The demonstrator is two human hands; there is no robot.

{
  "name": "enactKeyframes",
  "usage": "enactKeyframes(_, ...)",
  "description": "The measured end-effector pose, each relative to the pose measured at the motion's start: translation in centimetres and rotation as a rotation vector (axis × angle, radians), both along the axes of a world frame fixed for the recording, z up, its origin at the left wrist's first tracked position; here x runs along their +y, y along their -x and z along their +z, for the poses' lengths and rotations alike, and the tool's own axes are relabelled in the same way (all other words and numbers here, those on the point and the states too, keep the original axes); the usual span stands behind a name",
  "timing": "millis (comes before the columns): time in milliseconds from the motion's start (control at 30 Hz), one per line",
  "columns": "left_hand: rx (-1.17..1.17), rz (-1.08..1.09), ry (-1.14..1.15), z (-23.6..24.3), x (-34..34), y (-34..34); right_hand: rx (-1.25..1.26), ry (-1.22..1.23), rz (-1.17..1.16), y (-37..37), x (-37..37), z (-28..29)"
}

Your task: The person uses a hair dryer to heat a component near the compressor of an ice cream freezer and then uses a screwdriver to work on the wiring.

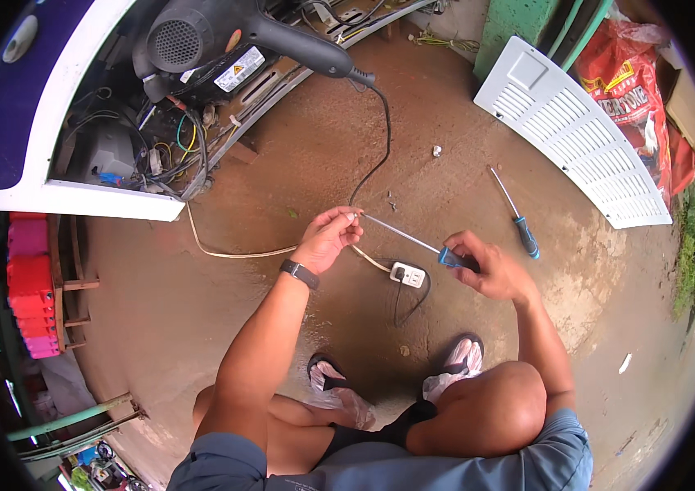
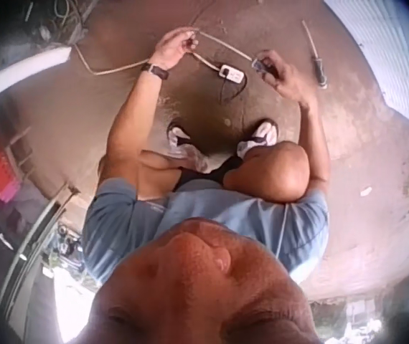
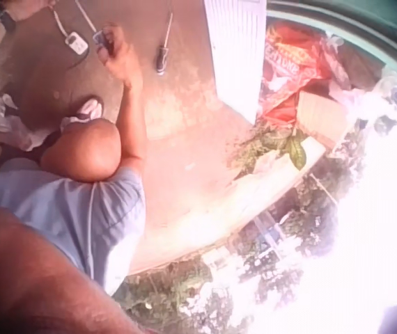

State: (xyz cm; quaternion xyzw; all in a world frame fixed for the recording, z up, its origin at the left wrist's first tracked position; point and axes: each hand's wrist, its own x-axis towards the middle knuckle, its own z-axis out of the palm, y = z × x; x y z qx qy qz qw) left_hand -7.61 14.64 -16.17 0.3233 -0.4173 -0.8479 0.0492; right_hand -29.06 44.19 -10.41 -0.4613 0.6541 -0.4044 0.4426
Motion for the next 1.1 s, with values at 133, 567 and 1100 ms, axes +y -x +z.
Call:
enactKeyframes(133, -0.034, 0.022, 0.015, 5.2, -1.5, -0.6, 0.146, 0.023, -0.011, -1.2, -1.5, 3.1)
enactKeyframes(567, 0.012, 0.250, 0.270, 17.2, -1.4, -3.5, 0.207, 0.173, 0.064, -3.9, -6.1, 12.6)
enactKeyframes(1100, 0.155, 0.306, 0.421, 18.1, -5.0, -5.3, -0.255, -0.035, 0.025, -7.3, -10.8, 12.7)
